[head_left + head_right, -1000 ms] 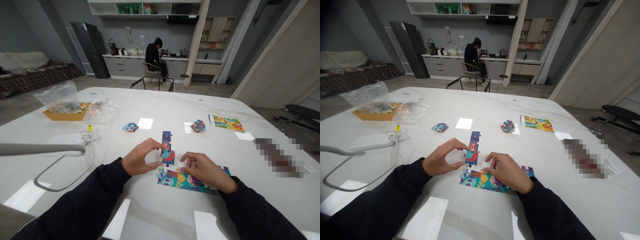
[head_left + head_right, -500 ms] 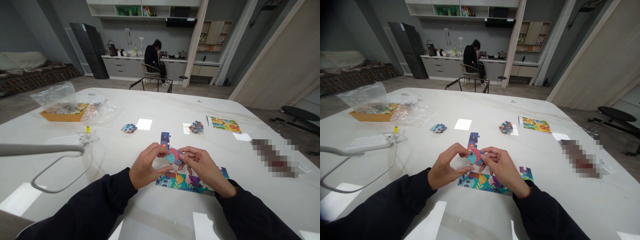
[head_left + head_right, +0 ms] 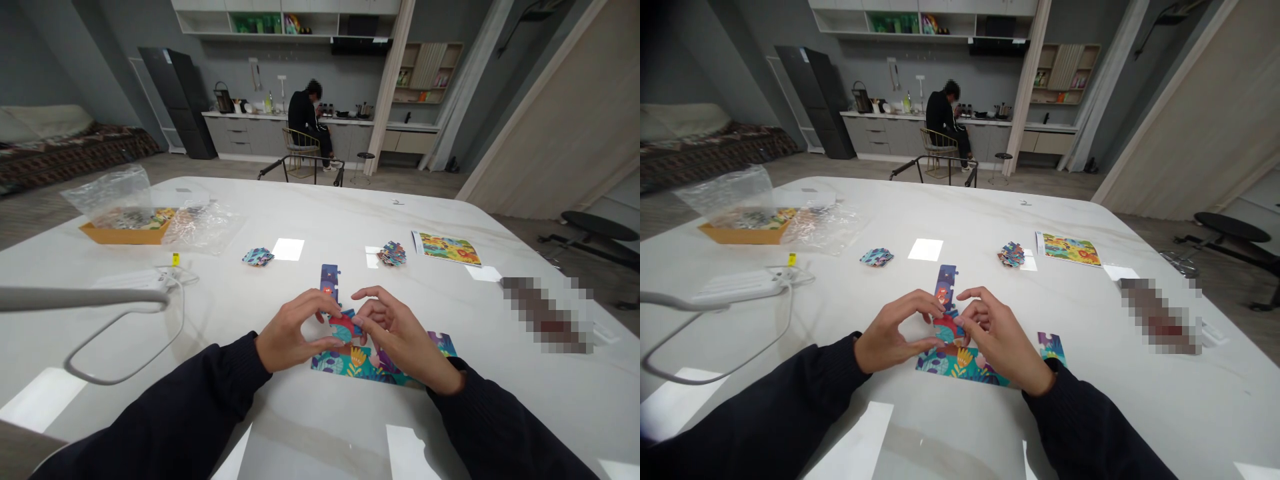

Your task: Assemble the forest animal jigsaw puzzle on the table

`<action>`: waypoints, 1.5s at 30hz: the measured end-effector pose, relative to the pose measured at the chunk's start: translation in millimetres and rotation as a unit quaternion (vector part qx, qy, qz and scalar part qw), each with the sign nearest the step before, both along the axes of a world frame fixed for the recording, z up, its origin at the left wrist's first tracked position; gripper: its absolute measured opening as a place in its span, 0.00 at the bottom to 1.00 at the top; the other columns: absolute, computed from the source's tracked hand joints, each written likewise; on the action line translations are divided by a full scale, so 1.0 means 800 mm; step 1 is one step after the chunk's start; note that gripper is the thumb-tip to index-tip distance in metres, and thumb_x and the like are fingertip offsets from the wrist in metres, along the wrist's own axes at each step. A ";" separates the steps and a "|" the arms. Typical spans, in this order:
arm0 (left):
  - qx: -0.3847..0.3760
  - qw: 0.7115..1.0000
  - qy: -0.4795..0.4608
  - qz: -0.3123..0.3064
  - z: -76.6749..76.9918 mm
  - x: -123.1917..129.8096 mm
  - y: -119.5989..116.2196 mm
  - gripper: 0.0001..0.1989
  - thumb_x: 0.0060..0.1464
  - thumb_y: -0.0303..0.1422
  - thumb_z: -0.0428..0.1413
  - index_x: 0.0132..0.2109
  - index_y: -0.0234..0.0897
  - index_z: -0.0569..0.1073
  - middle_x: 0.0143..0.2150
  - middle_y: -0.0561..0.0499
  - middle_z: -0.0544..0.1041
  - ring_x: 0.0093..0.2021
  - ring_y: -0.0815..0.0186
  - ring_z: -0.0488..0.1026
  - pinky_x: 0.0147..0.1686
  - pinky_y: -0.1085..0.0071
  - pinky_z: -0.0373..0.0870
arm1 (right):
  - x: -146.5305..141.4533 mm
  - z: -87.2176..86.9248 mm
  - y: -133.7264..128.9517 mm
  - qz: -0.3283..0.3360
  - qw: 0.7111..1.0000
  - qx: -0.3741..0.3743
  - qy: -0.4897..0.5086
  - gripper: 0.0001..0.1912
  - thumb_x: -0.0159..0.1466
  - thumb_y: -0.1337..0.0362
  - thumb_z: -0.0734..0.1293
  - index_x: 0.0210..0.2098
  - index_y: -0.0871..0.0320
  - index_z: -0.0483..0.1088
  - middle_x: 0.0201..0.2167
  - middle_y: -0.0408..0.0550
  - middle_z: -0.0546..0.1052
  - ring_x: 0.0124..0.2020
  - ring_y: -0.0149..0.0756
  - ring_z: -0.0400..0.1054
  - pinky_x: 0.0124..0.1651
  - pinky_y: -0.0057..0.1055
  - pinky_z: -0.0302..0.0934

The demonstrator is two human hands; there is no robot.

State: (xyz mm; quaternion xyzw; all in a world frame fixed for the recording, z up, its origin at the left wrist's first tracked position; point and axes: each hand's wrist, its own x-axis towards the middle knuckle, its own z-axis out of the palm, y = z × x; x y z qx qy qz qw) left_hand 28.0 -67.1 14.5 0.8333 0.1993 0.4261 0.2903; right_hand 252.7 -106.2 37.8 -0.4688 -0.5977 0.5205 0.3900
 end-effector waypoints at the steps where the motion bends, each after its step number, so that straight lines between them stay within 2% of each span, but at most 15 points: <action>1: -0.005 1.000 0.001 -0.007 0.000 0.000 0.000 0.19 0.54 0.31 0.69 0.52 0.37 0.75 0.50 0.41 0.80 0.53 0.57 0.76 0.41 0.67 0.77 | 0.000 0.000 0.000 0.001 1.000 -0.001 0.000 0.19 0.67 0.52 0.70 0.51 0.54 0.64 0.28 0.39 0.73 0.26 0.32 0.69 0.31 0.30 0.65; 5: -0.032 0.998 0.022 -0.058 0.001 -0.003 -0.001 0.27 0.54 0.31 0.69 0.59 0.39 0.72 0.60 0.38 0.76 0.59 0.54 0.74 0.45 0.65 0.78 | 0.002 0.001 0.000 0.003 1.000 0.008 -0.011 0.17 0.68 0.54 0.69 0.50 0.53 0.65 0.28 0.38 0.72 0.26 0.30 0.67 0.32 0.29 0.65; 10: -0.052 0.994 0.027 -0.088 -0.002 -0.002 0.000 0.27 0.53 0.32 0.69 0.58 0.39 0.72 0.57 0.39 0.77 0.57 0.55 0.75 0.46 0.65 0.78 | 0.001 0.002 -0.003 0.019 1.000 0.007 -0.015 0.16 0.67 0.54 0.70 0.49 0.53 0.66 0.27 0.37 0.71 0.26 0.29 0.65 0.31 0.28 0.63; 14: -0.023 0.998 0.012 -0.061 -0.001 0.001 0.001 0.27 0.51 0.35 0.71 0.56 0.38 0.72 0.51 0.40 0.76 0.52 0.56 0.73 0.43 0.65 0.77 | -0.002 0.002 -0.004 0.030 0.998 -0.044 0.016 0.21 0.66 0.52 0.71 0.52 0.52 0.64 0.30 0.40 0.74 0.28 0.32 0.70 0.24 0.26 0.61; 19: -0.006 1.000 0.000 -0.007 0.001 0.001 0.001 0.27 0.50 0.38 0.71 0.54 0.38 0.73 0.48 0.42 0.74 0.45 0.60 0.73 0.39 0.66 0.75 | -0.001 0.000 -0.006 0.063 0.995 -0.066 0.049 0.21 0.64 0.53 0.73 0.50 0.53 0.65 0.30 0.42 0.78 0.31 0.36 0.76 0.34 0.31 0.68; 23: -0.005 1.000 0.006 -0.016 0.000 -0.003 0.004 0.24 0.53 0.36 0.70 0.54 0.38 0.73 0.49 0.41 0.75 0.44 0.61 0.74 0.39 0.66 0.75 | 0.000 0.000 -0.004 0.036 0.996 -0.070 0.032 0.20 0.63 0.51 0.73 0.48 0.54 0.66 0.28 0.42 0.78 0.30 0.36 0.75 0.32 0.30 0.67; 27: -0.006 0.999 0.022 -0.033 0.002 -0.010 0.009 0.21 0.56 0.30 0.65 0.56 0.38 0.71 0.52 0.39 0.77 0.48 0.59 0.75 0.40 0.65 0.75 | 0.002 0.001 0.000 0.009 0.999 -0.050 0.017 0.20 0.63 0.50 0.73 0.46 0.56 0.68 0.28 0.40 0.75 0.28 0.33 0.72 0.34 0.32 0.67; 34: -0.019 0.998 0.039 -0.046 0.007 -0.015 0.012 0.20 0.54 0.28 0.66 0.54 0.38 0.73 0.51 0.40 0.78 0.49 0.58 0.75 0.41 0.65 0.75 | 0.002 -0.002 0.001 0.016 0.999 -0.033 -0.008 0.20 0.64 0.51 0.72 0.48 0.57 0.72 0.28 0.42 0.76 0.28 0.33 0.72 0.37 0.33 0.68; 38: -0.022 0.998 0.043 -0.036 0.006 -0.015 0.011 0.22 0.53 0.29 0.66 0.54 0.38 0.72 0.55 0.38 0.76 0.53 0.56 0.73 0.41 0.65 0.75 | 0.001 -0.003 0.002 0.014 0.999 -0.035 -0.017 0.21 0.63 0.50 0.71 0.48 0.57 0.72 0.28 0.42 0.76 0.27 0.33 0.71 0.36 0.33 0.68; 43: -0.023 0.997 0.058 -0.040 0.004 -0.014 0.009 0.22 0.54 0.30 0.66 0.55 0.38 0.72 0.51 0.40 0.77 0.47 0.59 0.75 0.41 0.64 0.75 | 0.002 -0.004 0.001 0.028 0.999 -0.039 -0.022 0.21 0.64 0.50 0.71 0.49 0.58 0.72 0.28 0.42 0.76 0.28 0.33 0.71 0.36 0.33 0.69; 45: -0.023 0.997 0.070 -0.033 0.004 -0.016 0.010 0.21 0.54 0.29 0.66 0.54 0.37 0.73 0.49 0.41 0.78 0.47 0.58 0.74 0.42 0.63 0.75 | 0.005 -0.005 0.002 0.034 0.998 -0.033 -0.035 0.22 0.65 0.52 0.70 0.54 0.57 0.71 0.33 0.45 0.79 0.29 0.33 0.72 0.36 0.33 0.70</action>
